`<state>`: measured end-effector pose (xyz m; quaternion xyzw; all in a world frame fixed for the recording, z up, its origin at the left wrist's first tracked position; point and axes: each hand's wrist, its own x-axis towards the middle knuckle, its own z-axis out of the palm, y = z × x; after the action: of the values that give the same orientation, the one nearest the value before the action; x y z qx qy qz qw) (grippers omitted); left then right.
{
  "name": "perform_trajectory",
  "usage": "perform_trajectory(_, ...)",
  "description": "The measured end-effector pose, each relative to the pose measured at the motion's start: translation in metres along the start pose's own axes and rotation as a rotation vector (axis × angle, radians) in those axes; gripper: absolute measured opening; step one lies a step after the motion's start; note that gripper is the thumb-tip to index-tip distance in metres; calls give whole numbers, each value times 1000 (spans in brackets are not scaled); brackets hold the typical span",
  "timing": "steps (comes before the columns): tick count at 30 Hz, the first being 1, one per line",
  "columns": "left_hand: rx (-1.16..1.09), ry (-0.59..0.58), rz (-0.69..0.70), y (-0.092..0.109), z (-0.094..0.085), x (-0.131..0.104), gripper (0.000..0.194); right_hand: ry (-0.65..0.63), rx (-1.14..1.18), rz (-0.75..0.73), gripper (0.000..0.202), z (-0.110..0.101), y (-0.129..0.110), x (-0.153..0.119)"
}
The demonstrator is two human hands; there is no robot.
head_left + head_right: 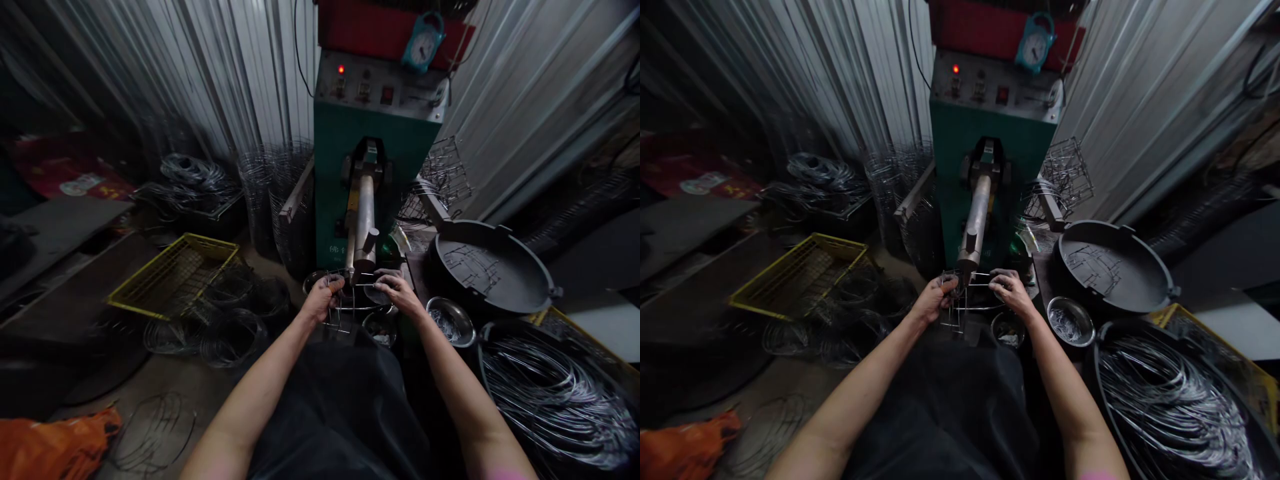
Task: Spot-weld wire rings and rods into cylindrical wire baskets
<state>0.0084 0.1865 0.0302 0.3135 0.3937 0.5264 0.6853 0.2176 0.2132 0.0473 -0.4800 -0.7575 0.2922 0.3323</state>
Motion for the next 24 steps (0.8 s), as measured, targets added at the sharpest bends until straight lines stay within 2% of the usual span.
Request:
perform_trajectory(5, 24, -14, 6, -3, -4, 1, 30, 30, 10, 3, 19, 1, 0, 0)
perform_trajectory(9, 49, -20, 37, -11, -11, -10, 41, 187, -19, -1, 21, -4, 18, -16)
perform_trajectory(12, 110, -46, 65, -20, -16, -22, 45, 272, 63, 128, 26, 0, 46, -39)
perform_trajectory(15, 125, 21, 112, -24, -15, -33, 40, 309, 271, 282, 31, 13, 66, -65)
perform_trajectory(17, 76, 60, 104, -21, -12, -41, 37, 301, 418, 355, 33, 23, 65, -84)
perform_trajectory(19, -7, 73, 71, -17, -9, -48, 35, 298, 563, 377, 41, 30, 53, -105)
perform_trajectory(22, -121, 79, 45, -12, -6, -55, 32, 344, 741, 303, 55, 32, 32, -137)
perform_trajectory(24, -138, 86, 52, -14, -8, -56, 31, 342, 778, 273, 57, 32, 26, -150)
